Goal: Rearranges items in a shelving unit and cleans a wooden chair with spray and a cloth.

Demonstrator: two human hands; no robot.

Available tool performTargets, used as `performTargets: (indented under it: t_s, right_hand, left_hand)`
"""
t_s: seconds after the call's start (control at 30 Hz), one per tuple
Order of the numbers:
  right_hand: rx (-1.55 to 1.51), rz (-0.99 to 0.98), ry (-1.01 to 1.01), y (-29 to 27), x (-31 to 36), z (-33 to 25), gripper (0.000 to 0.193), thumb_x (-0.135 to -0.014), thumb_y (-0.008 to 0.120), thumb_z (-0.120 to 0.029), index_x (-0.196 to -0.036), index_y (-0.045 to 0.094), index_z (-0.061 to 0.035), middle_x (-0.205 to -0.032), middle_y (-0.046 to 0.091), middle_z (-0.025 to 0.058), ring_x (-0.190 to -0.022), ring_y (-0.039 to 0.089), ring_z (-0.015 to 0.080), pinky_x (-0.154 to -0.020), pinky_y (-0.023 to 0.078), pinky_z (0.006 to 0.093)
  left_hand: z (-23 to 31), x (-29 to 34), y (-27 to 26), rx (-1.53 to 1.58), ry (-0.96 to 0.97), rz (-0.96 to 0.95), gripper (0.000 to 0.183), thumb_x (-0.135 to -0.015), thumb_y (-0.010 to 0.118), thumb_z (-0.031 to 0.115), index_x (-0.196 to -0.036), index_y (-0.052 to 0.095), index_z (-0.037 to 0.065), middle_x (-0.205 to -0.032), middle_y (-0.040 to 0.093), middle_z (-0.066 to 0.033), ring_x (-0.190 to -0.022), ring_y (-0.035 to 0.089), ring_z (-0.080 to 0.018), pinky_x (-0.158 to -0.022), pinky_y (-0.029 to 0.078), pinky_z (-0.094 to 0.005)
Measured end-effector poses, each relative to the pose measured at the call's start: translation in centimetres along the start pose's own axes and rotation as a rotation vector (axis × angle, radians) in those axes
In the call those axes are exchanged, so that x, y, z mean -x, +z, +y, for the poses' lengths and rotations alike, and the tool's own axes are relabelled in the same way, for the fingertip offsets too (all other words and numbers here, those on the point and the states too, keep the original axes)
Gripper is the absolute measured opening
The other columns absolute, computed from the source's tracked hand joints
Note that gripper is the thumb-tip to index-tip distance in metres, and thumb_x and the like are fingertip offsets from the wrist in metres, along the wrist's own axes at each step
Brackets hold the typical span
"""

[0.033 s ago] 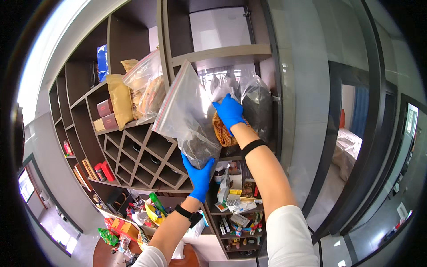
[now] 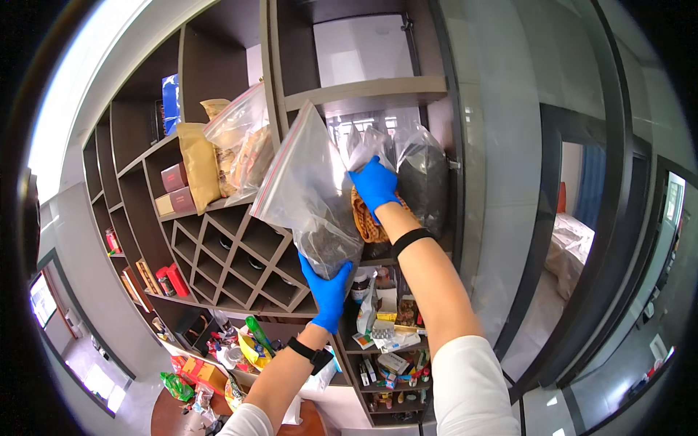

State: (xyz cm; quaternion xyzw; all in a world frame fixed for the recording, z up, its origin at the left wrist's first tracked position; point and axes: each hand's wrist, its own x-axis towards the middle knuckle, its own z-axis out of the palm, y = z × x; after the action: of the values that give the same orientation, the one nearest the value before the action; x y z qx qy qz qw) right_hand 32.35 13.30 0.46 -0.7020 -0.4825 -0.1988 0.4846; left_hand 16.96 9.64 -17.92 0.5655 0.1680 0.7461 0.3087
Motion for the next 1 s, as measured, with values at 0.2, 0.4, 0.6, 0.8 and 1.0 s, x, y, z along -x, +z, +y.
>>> performTargets:
  t_s: [0.2,0.4,0.6,0.8,1.0]
  right_hand:
    - [0.061,0.085,-0.132,1.3,-2.7,5.2,0.021,-0.08,0.052,-0.022,-0.087,0.057,-0.0031,-0.087,0.062,0.0204,-0.081,0.059,0.0395,-0.069,0.047,0.0479]
    - [-0.196,0.239,0.038,-4.1,1.2,10.2,0.018,-0.079,0.058,-0.024,-0.081,0.056,-0.0063,-0.077,0.061,0.0193,-0.073,0.059,0.0382,-0.061,0.045,0.0468]
    - [-0.489,0.449,0.003,-2.2,3.4,9.6,0.022,-0.077,0.065,-0.022,-0.075,0.053,-0.0037,-0.066,0.058,0.018,-0.062,0.057,0.0356,-0.055,0.043,0.041]
    - [-0.601,0.528,0.038,-0.3,3.3,6.3,0.017,-0.079,0.061,-0.017,-0.076,0.05,-0.0041,-0.062,0.054,0.0173,-0.057,0.054,0.0349,-0.053,0.042,0.0402]
    - [-0.669,0.533,0.025,1.0,3.2,5.7,0.016,-0.079,0.06,-0.017,-0.078,0.049,-0.0044,-0.064,0.054,0.0175,-0.059,0.054,0.036,-0.054,0.042,0.0412]
  left_hand:
    - [1.1,0.7,1.3,0.024,0.0,0.051,0.091,-0.067,0.075,0.008,-0.14,0.02,0.003,-0.138,0.03,-0.0152,-0.126,0.03,-0.0267,-0.105,0.023,-0.0364]
    - [3.8,-0.8,3.1,-0.015,0.142,0.113,0.088,-0.07,0.074,0.009,-0.14,0.02,0.004,-0.139,0.027,-0.0147,-0.127,0.027,-0.0272,-0.105,0.022,-0.0385]
    - [1.7,-4.3,5.7,-0.334,0.334,0.102,0.088,-0.066,0.077,0.013,-0.137,0.025,0.002,-0.138,0.029,-0.0202,-0.127,0.027,-0.0369,-0.106,0.021,-0.0438]
    - [-0.6,-6.9,4.1,-0.289,0.277,-0.006,0.086,-0.065,0.078,0.016,-0.134,0.028,0.001,-0.131,0.038,-0.0204,-0.119,0.039,-0.0366,-0.099,0.033,-0.0398]
    - [0.4,-9.2,4.5,-0.509,0.182,-0.185,0.081,-0.066,0.077,0.02,-0.13,0.029,0.002,-0.125,0.04,-0.0229,-0.108,0.047,-0.0417,-0.087,0.043,-0.0425]
